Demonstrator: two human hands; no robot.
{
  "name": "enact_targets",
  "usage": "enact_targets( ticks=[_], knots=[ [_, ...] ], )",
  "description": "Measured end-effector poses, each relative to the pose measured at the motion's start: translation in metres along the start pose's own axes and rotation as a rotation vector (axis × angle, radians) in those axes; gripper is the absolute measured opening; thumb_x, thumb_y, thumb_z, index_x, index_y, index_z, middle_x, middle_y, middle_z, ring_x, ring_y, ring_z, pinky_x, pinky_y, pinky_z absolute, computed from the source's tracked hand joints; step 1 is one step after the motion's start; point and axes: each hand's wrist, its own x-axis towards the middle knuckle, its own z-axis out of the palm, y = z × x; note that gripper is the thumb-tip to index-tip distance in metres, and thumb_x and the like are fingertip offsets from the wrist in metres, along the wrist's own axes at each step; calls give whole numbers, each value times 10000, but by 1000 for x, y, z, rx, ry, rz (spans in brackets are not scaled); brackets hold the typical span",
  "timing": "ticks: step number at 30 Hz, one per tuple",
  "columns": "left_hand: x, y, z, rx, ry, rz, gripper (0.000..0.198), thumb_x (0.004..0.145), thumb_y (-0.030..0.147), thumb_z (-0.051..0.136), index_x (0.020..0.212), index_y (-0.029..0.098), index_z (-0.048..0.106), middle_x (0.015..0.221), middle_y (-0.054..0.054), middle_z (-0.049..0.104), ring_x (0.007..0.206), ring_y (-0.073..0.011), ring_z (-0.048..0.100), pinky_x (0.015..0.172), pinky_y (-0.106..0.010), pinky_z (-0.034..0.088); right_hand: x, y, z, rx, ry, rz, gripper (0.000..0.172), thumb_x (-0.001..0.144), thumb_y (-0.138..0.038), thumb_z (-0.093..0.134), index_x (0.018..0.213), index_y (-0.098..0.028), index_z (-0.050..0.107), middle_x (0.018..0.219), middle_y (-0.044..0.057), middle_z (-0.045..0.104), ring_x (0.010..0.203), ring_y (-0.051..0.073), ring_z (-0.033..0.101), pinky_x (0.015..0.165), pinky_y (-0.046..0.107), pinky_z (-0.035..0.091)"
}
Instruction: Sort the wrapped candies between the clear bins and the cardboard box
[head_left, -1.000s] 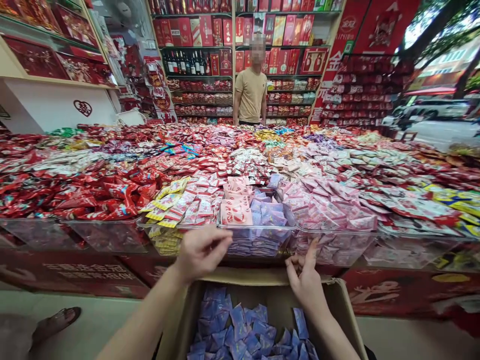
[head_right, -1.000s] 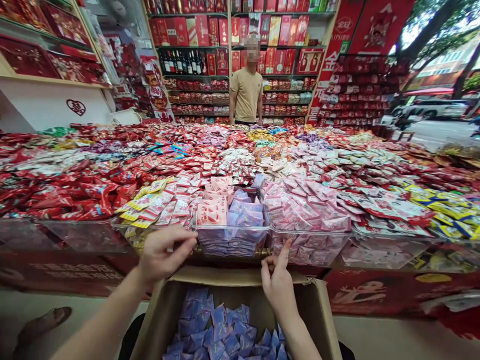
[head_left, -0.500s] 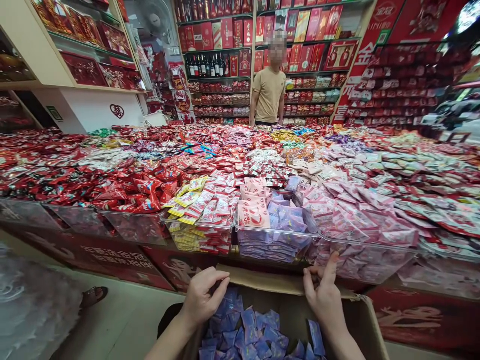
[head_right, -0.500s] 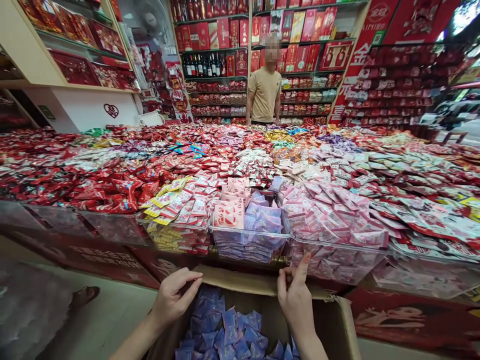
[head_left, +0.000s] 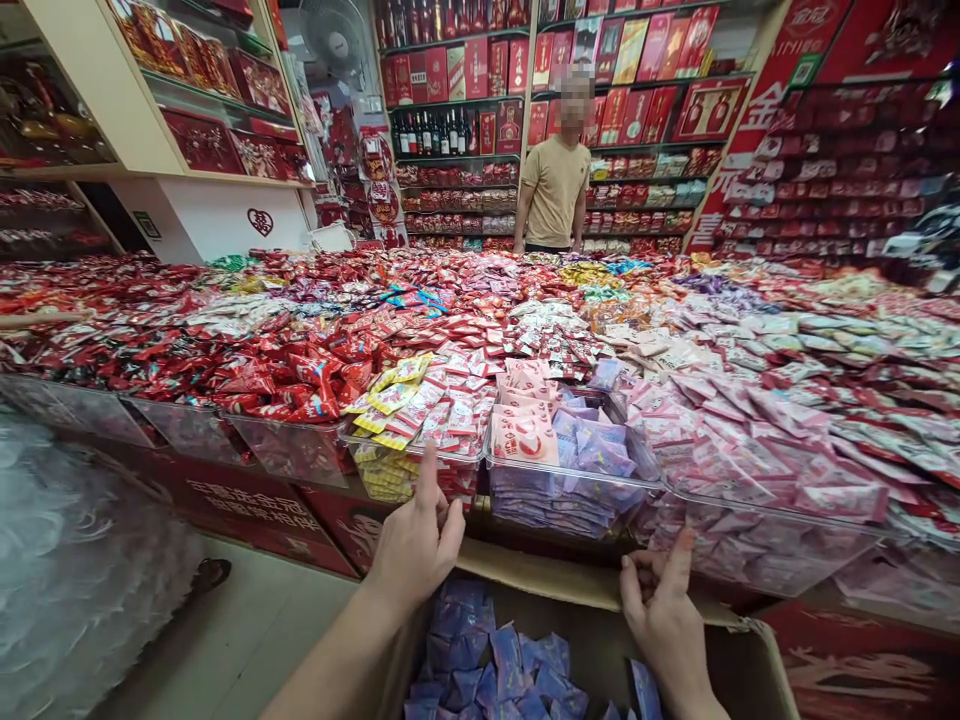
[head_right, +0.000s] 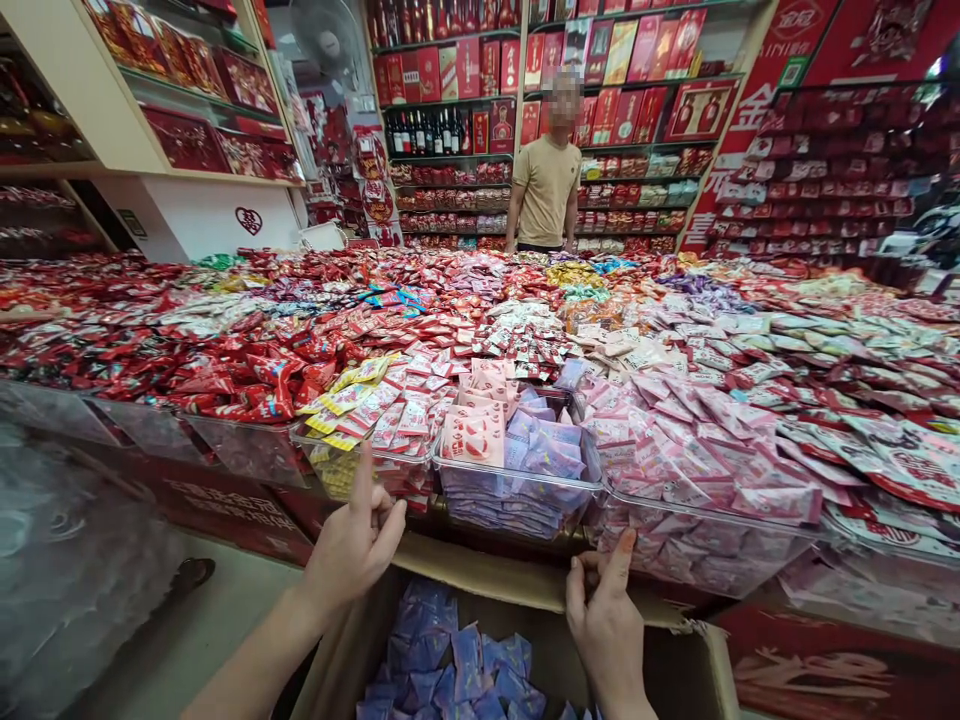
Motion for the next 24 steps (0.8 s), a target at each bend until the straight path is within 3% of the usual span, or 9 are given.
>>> enact_targets(
  ticks=[3, 8, 24],
  knots=[
    [10, 9, -8, 200, -157, -74, 677, 828, 270, 360, 1373, 156, -26, 757, -42, 625, 618, -170, 588, 537, -239, 367, -1, 1, 2, -10, 22, -32, 761, 824, -359, 411, 1369, -18, 3, 686, 57, 609, 466, 138, 544, 413, 214, 416],
    [9, 18, -11, 250, -212, -158, 695, 846, 351, 334, 1369, 114, -57, 725, -61, 640, 635, -196, 609, 535, -249, 348, -2, 3, 3, -21, 40, -69, 754, 824, -344, 419, 1371, -24, 10, 691, 59, 612, 450, 135, 538, 392, 215, 407],
    [12, 16, -8, 272, -170, -196, 726, 836, 418, 341, 1369, 117, -49, 815, -99, 646, 696, -233, 624, 552, -272, 368, -1, 4, 3, -38, 5, -40, 737, 837, -335, 393, 1368, -19, -8, 723, 72, 635, 494, 150, 573, 422, 225, 423]
  ],
)
